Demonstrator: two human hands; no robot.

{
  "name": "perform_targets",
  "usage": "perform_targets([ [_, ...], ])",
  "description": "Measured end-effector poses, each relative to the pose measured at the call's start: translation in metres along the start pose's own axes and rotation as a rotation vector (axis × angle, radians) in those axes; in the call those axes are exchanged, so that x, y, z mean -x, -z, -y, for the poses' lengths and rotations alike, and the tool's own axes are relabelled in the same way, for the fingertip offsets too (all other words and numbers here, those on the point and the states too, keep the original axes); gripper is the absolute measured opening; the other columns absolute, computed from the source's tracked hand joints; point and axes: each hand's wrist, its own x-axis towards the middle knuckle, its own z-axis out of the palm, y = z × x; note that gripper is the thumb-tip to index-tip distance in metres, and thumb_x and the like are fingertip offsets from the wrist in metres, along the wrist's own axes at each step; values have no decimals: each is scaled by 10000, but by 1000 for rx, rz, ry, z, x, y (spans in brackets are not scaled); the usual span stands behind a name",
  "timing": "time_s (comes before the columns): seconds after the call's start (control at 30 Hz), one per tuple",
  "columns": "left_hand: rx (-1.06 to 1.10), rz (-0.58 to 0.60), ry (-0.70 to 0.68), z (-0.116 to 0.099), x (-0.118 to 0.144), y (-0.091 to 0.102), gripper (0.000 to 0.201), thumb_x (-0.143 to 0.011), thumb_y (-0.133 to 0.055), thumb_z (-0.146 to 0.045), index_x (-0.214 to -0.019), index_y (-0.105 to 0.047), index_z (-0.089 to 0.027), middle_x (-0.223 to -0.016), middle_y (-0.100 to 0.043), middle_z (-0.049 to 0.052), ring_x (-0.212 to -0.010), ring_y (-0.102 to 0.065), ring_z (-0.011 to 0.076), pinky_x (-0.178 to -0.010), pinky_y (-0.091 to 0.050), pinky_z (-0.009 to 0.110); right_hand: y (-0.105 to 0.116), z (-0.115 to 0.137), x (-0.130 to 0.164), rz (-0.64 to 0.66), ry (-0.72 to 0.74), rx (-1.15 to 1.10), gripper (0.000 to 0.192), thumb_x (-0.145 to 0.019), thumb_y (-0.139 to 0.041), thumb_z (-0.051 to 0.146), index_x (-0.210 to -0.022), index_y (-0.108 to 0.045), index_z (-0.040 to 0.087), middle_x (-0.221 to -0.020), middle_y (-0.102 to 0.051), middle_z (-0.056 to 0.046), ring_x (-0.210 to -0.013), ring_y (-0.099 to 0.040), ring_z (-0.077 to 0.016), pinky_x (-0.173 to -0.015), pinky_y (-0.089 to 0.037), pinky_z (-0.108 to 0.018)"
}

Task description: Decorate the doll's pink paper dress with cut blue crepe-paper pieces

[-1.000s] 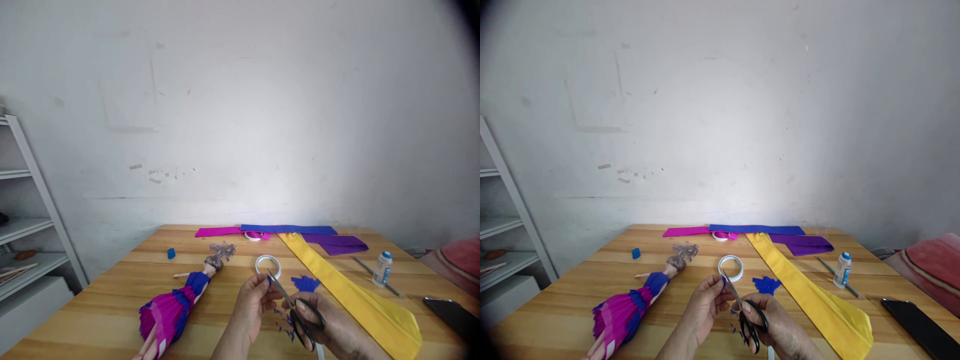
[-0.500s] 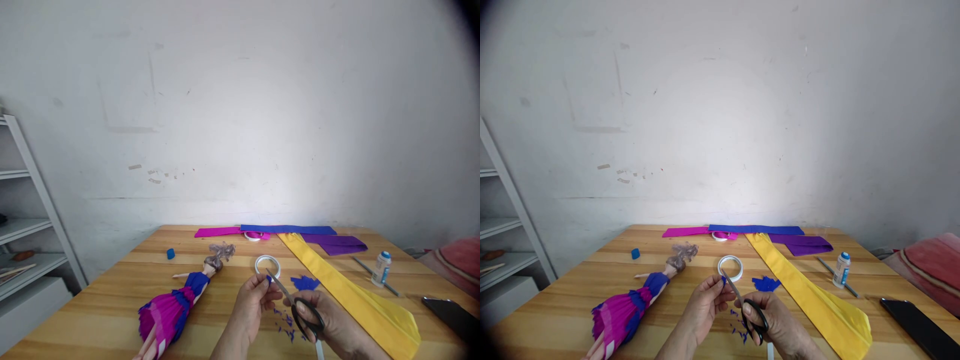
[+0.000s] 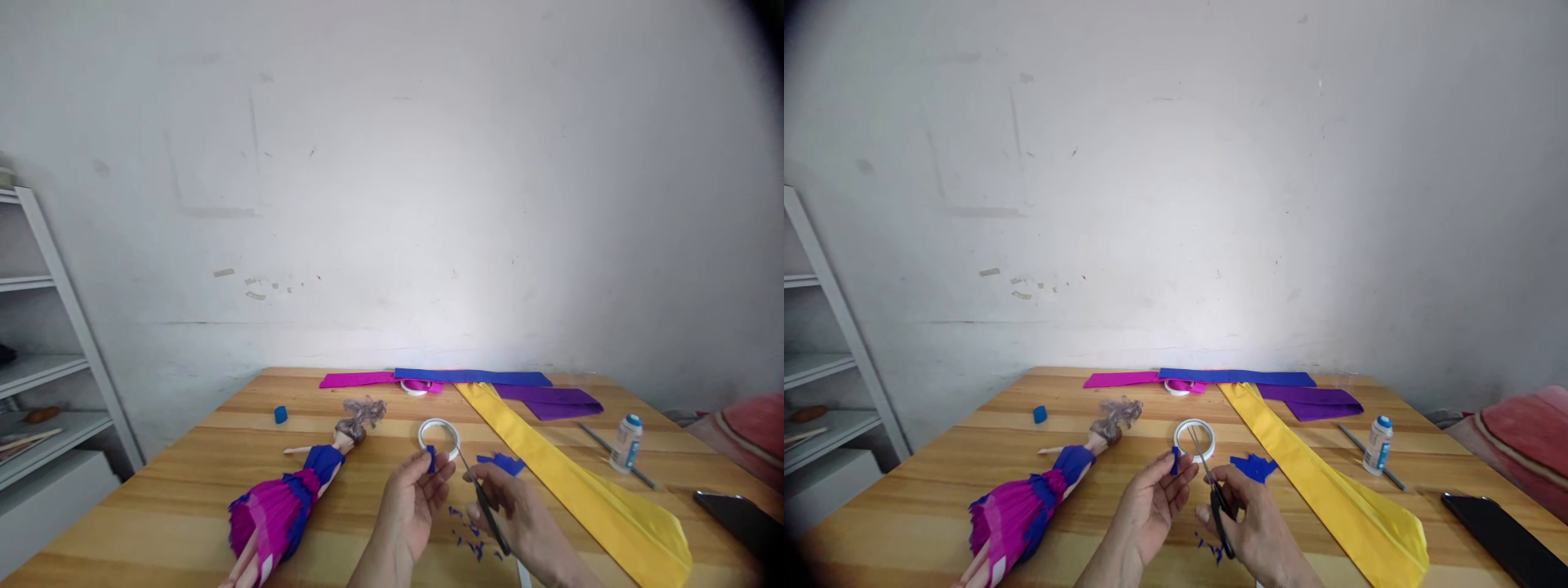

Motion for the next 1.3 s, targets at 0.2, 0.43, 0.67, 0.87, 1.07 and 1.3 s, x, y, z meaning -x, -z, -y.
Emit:
perform_targets([
  [0.2, 52, -14, 10, 4, -1, -1, 165, -699, -666, -146, -843, -592, -118, -808, -713, 106, -695, -680, 181, -522, -501, 218, -11, 7, 4, -89, 16, 496, 157, -687, -574, 315, -816, -599, 229, -611, -569, 28, -544, -489, -118, -511, -317, -213],
  [0.43, 44, -18, -4, 6, 0, -3, 165, -712, -665, -164, -857, -614, -105, -808, -713, 109, -657, -671, 160, -517, -506, 210, -14, 4, 5, -131, 73, 661, 108, -693, -507, 227, -765, -589, 225, -594, -588, 17, -530, -498, -119, -494, -263, -215],
  [0.67, 52, -12, 15, 9, -1, -3, 156, -724, -660, -179, -851, -621, -97, -835, -710, 119, -653, -669, 155, -516, -510, 207, -15, 1, 2, -136, 109, 714, 82, -695, -486, 206, -715, -564, 216, -587, -595, 23, -526, -501, -113, -496, -250, -213],
  [0.87, 48, -11, 24, 10, 0, -4, 189, -721, -669, -187, -877, -630, -87, -879, -707, 128, -704, -674, 162, -532, -515, 203, -15, 1, 2, -135, 129, 705, 92, -696, -479, 192, -712, -567, 214, -593, -605, 16, -531, -506, -113, -495, -241, -217],
  [1.07, 21, -8, 28, 11, 0, -4, 217, -714, -679, -208, -890, -633, -90, -894, -706, 119, -668, -666, 141, -504, -504, 188, -13, 2, 3, -111, 116, 705, 108, -708, -472, 199, -719, -578, 216, -620, -624, 14, -558, -528, -125, -509, -254, -219],
  [1.3, 14, 2, 32, 13, -2, -3, 213, -707, -683, -199, -883, -642, -85, -813, -709, 106, -674, -661, 136, -480, -477, 163, -11, 2, 2, -94, 96, 688, 100, -700, -496, 198, -725, -590, 222, -609, -609, 24, -554, -515, -123, -504, -247, -215],
])
